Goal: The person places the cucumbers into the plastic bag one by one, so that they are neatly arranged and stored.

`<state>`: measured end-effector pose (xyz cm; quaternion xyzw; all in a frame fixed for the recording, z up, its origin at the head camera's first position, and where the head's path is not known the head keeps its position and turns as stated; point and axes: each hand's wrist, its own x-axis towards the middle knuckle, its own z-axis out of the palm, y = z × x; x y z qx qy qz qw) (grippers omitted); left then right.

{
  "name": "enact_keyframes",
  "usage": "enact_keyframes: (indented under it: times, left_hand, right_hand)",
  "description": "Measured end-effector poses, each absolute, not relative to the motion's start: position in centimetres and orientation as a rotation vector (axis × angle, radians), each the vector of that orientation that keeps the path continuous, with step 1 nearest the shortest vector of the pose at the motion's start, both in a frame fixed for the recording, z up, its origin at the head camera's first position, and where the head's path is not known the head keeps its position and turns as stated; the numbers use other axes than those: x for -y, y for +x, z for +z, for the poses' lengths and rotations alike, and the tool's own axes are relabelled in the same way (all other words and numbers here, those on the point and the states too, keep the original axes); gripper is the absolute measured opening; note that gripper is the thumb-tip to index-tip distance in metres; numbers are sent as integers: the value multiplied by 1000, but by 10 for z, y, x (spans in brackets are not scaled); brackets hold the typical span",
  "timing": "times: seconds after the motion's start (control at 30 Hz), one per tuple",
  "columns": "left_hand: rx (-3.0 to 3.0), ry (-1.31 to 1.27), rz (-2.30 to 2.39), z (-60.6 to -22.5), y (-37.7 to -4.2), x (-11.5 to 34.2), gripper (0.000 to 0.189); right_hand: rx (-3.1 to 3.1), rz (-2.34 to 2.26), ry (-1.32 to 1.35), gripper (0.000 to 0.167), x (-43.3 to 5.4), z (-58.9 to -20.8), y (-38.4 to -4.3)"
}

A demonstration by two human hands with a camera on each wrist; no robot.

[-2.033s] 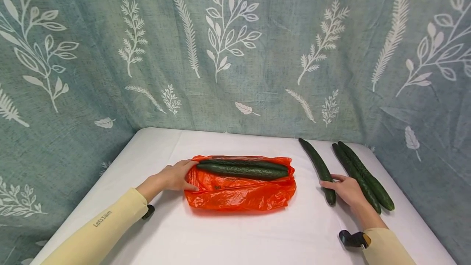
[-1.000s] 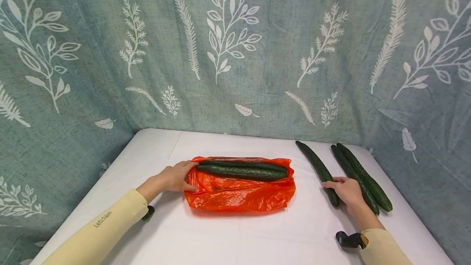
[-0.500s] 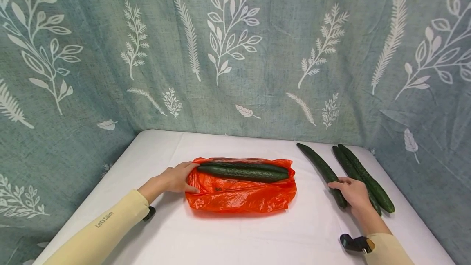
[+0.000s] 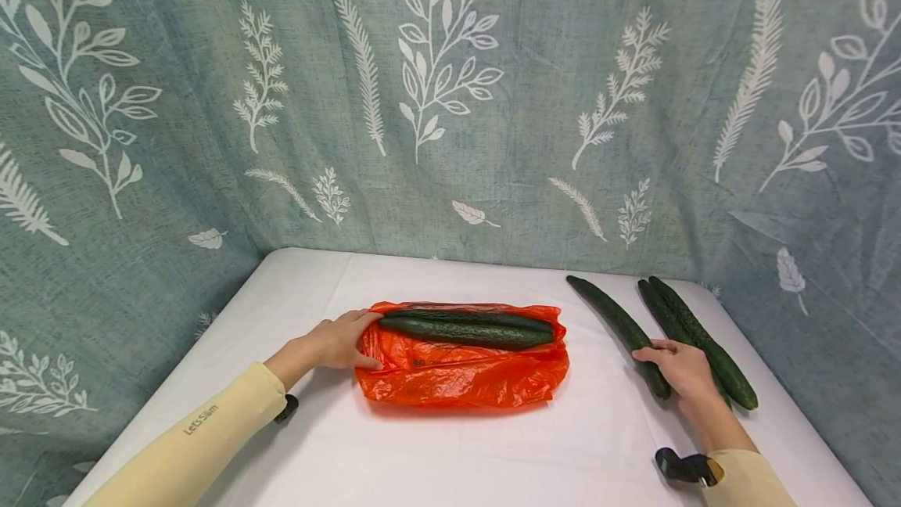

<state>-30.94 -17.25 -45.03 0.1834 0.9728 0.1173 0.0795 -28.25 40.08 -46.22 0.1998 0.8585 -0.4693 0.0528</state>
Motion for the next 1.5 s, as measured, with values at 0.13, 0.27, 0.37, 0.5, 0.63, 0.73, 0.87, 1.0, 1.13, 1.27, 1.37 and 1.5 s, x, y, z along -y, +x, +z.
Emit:
enact_keyframes:
  times: [0.13, 0.27, 0.37, 0.5, 0.63, 0.73, 0.87, 1.0, 1.13, 1.27, 1.37, 1.5]
  left_hand:
    - [-2913, 546, 337, -450, -309, 172, 97]
    - [-2911, 550, 335, -450, -309, 172, 97]
    - [-2909, 550, 342, -450, -309, 172, 97]
    - [-2908, 546, 347, -450, -308, 172, 97]
    - [-2912, 544, 343, -450, -307, 172, 97]
    - [-2914, 544, 344, -450, -307, 172, 97]
    - [-2910, 543, 354, -450, -307, 172, 96]
    - [-2906, 538, 362, -449, -306, 172, 96]
    - [-2905, 535, 363, -450, -307, 173, 96]
    - [-2907, 541, 361, -451, -308, 173, 97]
    - [-2908, 544, 363, -451, -309, 173, 97]
    - [-2905, 542, 369, -451, -310, 174, 97]
  right_hand:
    - [-2582, -1442, 605, 100, -401, -459, -282]
    - [-2559, -1462, 617, 103, -402, -455, -281]
    - [-2561, -1478, 603, 101, -402, -452, -280]
    - [-2602, -1467, 553, 97, -401, -446, -277]
    - [-2631, -1443, 501, 97, -400, -441, -276]
    - [-2619, -1447, 464, 97, -401, -436, -276]
    - [-2594, -1479, 421, 96, -399, -429, -275]
    - [-2594, -1502, 388, 93, -397, -423, -274]
    - [-2586, -1495, 383, 91, -395, -417, -275]
    - [-2590, -1467, 341, 90, -392, -411, -275]
    - [-2604, -1446, 290, 89, -390, -408, -274]
    - [-2621, -1423, 242, 89, -387, -403, -274]
